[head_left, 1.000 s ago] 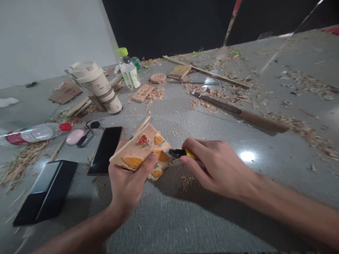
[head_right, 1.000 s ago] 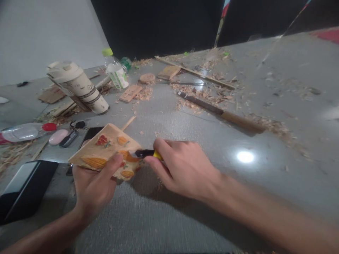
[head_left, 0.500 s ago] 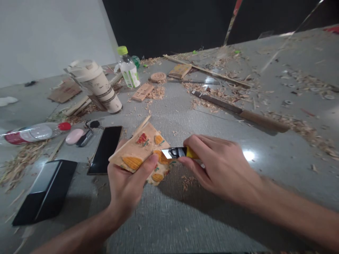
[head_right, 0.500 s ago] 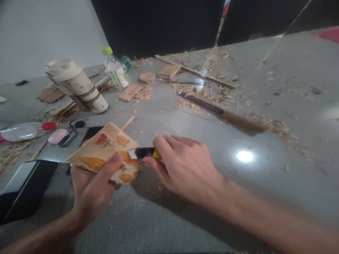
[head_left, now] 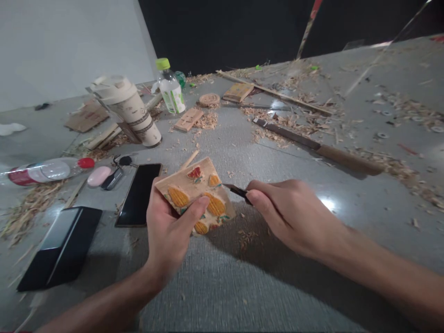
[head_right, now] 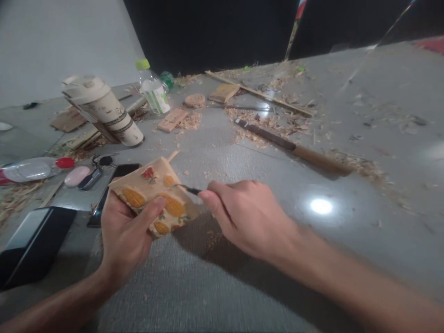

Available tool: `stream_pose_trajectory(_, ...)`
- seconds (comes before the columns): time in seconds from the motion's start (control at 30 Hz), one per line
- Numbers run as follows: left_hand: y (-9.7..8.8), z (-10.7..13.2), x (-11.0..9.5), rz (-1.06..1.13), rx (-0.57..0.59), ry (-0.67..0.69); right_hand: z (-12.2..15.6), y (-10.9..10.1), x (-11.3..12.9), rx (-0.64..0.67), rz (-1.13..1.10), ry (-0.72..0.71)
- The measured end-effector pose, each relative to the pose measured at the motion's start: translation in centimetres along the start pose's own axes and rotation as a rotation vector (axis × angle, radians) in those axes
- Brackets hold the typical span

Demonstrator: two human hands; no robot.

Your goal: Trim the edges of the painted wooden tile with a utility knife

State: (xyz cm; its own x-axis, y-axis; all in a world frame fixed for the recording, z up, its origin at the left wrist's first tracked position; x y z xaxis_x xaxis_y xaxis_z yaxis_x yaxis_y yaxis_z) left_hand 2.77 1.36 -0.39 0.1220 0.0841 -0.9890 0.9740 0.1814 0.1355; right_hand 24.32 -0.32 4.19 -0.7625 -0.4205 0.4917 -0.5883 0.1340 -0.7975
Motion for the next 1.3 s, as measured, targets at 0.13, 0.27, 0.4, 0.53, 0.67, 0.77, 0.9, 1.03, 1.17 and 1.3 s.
stream_pose_trajectory(0.13, -0.1, 0.0, -0.2, -0.008, -0.034, 0.033, -0.1, 0.3, 0.0, 0.059, -0.108, 0.057)
stream_pose_trajectory(0.27, 0.0, 0.0, -0.3, -0.033, -0.043, 0.027, 0.0, 0.4, 0.1, 0.082, -0.147, 0.103)
stream_pose_trajectory(0.4, 0.0, 0.2, -0.7, -0.072, -0.051, 0.092, 0.3, 1.2, 0.3, 0.125, -0.129, 0.115)
stream_pose_trajectory(0.53, 0.1, 0.5, -1.4, -0.141, -0.043, 0.172, 0.6, 1.9, 0.0, 0.158, -0.053, 0.135)
stream_pose_trajectory(0.67, 0.3, 0.5, -1.2, -0.138, -0.05, 0.122, 0.8, 2.4, 0.1, 0.187, -0.027, 0.129)
stream_pose_trajectory(0.77, 0.4, 0.1, -0.3, -0.062, -0.054, 0.0, 0.9, 2.3, 0.6, 0.161, -0.031, 0.084)
stream_pose_trajectory(0.9, 0.6, -0.6, 0.8, 0.066, -0.063, -0.153, 1.0, 2.1, 1.1, 0.144, -0.089, -0.001)
stream_pose_trajectory(1.03, 0.6, -1.4, 1.2, 0.115, -0.094, -0.222, 0.7, 1.8, 0.9, 0.07, -0.16, -0.046)
stream_pose_trajectory(1.17, 0.5, -1.6, 0.8, 0.132, -0.111, -0.205, 0.8, 2.3, 0.7, 0.073, -0.174, -0.041)
stream_pose_trajectory(1.3, 0.2, -1.4, 0.7, 0.123, -0.115, -0.172, 0.9, 2.6, 0.4, 0.075, -0.129, 0.007)
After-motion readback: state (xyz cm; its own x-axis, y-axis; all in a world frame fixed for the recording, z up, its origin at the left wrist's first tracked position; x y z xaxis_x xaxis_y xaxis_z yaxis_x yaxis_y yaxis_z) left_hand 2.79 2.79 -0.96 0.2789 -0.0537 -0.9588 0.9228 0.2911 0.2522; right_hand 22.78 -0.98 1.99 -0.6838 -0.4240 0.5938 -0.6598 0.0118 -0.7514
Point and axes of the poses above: each hand's wrist, its own z-axis away from the middle knuckle, its own y-axis out of the palm, x = y × z, the point moved 6 cm from there along -z, towards the middle knuckle, and after that the axes turned 9 degrees about -x, right-handed, at the moved point
